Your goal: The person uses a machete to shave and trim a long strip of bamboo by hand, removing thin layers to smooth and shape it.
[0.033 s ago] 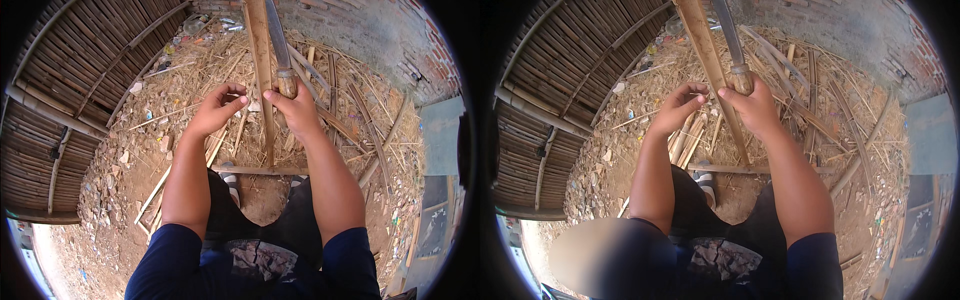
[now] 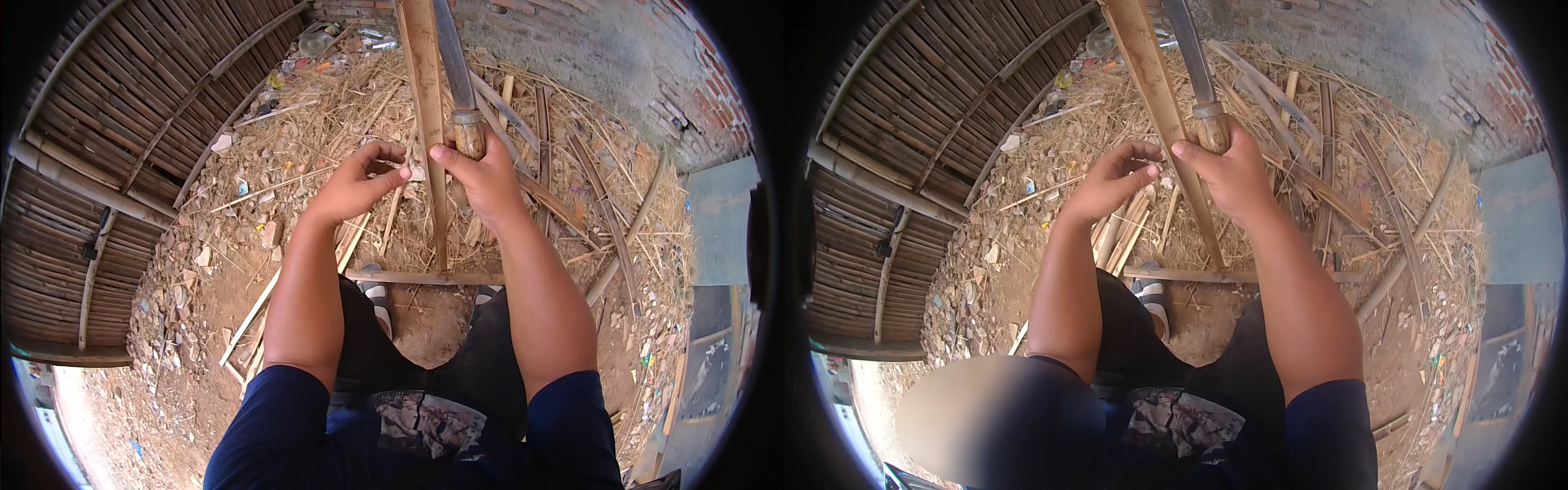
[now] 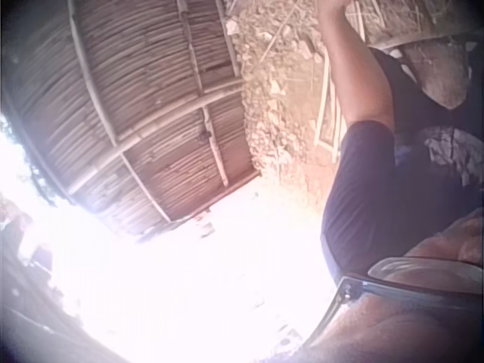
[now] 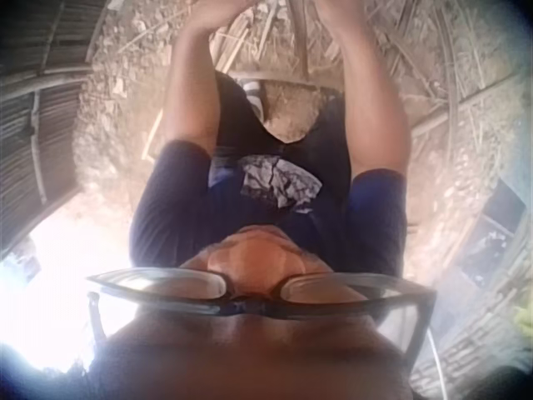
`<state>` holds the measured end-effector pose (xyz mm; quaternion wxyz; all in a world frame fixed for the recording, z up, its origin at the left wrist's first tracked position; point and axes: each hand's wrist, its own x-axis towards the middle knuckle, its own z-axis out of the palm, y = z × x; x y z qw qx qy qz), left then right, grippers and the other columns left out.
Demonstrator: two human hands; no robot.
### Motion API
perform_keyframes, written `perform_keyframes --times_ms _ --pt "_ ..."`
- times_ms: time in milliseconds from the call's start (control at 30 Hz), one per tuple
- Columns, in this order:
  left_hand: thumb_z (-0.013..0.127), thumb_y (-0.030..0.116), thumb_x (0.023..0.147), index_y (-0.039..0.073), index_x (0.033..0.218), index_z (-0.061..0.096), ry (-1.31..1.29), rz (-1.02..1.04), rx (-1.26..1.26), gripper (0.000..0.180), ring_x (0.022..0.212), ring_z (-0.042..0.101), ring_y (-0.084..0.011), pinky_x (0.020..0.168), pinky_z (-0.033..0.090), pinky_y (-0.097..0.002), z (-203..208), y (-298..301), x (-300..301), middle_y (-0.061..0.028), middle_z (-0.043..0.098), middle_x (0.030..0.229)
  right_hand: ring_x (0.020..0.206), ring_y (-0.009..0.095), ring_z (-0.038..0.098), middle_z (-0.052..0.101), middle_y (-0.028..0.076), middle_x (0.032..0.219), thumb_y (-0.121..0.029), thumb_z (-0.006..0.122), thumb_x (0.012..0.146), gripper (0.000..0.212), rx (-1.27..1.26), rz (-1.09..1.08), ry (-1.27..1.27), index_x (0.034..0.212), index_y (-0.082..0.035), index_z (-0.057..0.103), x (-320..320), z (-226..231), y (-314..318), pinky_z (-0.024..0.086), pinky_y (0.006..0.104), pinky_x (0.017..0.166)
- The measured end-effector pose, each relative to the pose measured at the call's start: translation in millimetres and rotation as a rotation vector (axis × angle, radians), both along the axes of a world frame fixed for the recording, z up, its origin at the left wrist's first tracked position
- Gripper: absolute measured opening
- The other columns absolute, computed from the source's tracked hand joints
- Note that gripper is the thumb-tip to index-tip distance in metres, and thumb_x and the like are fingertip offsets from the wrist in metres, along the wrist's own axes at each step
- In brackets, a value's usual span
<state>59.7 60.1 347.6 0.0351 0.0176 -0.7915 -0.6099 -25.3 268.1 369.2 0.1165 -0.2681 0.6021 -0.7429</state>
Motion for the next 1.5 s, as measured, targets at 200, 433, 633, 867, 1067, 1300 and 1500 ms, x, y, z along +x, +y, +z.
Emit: perform_keyframes --times_ms 200,433,633,867,1067,1300,1500 --pt "0.079 0.046 0.084 0.000 0.112 0.065 -0.295 -0.199 -0.426 0.056 0.101 0.067 -0.0224 0.086 0.054 -0.0369 -8.0 6.4 7.0 -0.0125 0.069 0.104 0.082 0.011 0.062 0.063 0.001 0.089 -0.018 0.078 0.087 0.028 -0.024 -0.195 0.046 0.104 -0.005 0.060 -6.4 9.1 4.9 0.050 0.0274 0.073" --pt "0.069 0.045 0.094 0.005 0.110 0.065 -0.565 -0.491 -0.144 0.043 0.087 0.071 -0.0162 0.071 0.056 -0.0313 1.8 26.7 18.7 -0.0050 0.070 0.098 0.090 0.026 0.071 0.067 0.008 0.095 -0.007 0.072 0.092 0.020 -0.519 -0.491 -0.078 0.103 -0.005 0.055 -34.4 19.8 23.4 0.058 0.0358 0.075" --pt "0.069 0.056 0.090 0.005 0.136 0.052 -0.726 -0.595 -0.212 0.071 0.095 0.072 -0.0205 0.075 0.058 -0.0351 -11.5 51.3 8.8 -0.0154 0.068 0.116 0.108 0.028 0.066 0.061 0.013 0.110 -0.009 0.063 0.097 0.032 -0.720 -0.639 -0.331 0.123 -0.001 0.047 -79.0 18.7 80.2 0.058 0.0415 0.080" --pt "0.057 0.078 0.084 -0.003 0.156 0.011 -0.467 -0.156 -0.064 0.118 0.104 0.070 -0.0304 0.081 0.060 -0.0412 -36.2 19.2 4.5 -0.0292 0.054 0.135 0.111 0.028 0.060 0.059 0.018 0.129 -0.020 0.049 0.105 0.030 -0.811 -0.738 -0.490 0.130 -0.003 0.049 -102.4 16.4 126.0 0.049 0.0453 0.091" --pt "0.026 0.094 0.078 0.002 0.157 0.004 0.152 0.441 0.746 0.124 0.129 0.053 -0.0386 0.105 0.045 -0.0554 -27.7 26.6 -13.4 -0.0247 0.038 0.152 0.114 0.029 0.059 0.059 0.019 0.127 -0.018 0.047 0.105 0.031 -0.939 -0.772 -0.576 0.131 -0.002 0.047 -103.1 16.7 133.3 0.049 0.0482 0.099" --pt "0.024 0.092 0.081 0.002 0.146 0.029 0.773 0.723 1.032 0.112 0.127 0.053 -0.0394 0.108 0.043 -0.0572 19.1 -25.1 -11.7 -0.0203 0.048 0.137 0.120 0.031 0.060 0.063 0.014 0.125 -0.013 0.052 0.102 0.025 -0.974 -0.702 -0.706 0.125 -0.007 0.054 -107.9 2.3 121.8 0.043 0.0527 0.108" --pt "0.021 0.086 0.088 0.002 0.117 0.053 1.120 0.721 1.234 0.095 0.109 0.059 -0.0322 0.099 0.049 -0.0492 42.3 -92.4 29.1 -0.0155 0.059 0.112 0.121 0.031 0.056 0.057 0.014 0.124 -0.016 0.057 0.100 0.030 -0.688 -0.671 -0.725 0.128 -0.007 0.050 -103.5 -14.6 94.9 0.046 0.0535 0.105"
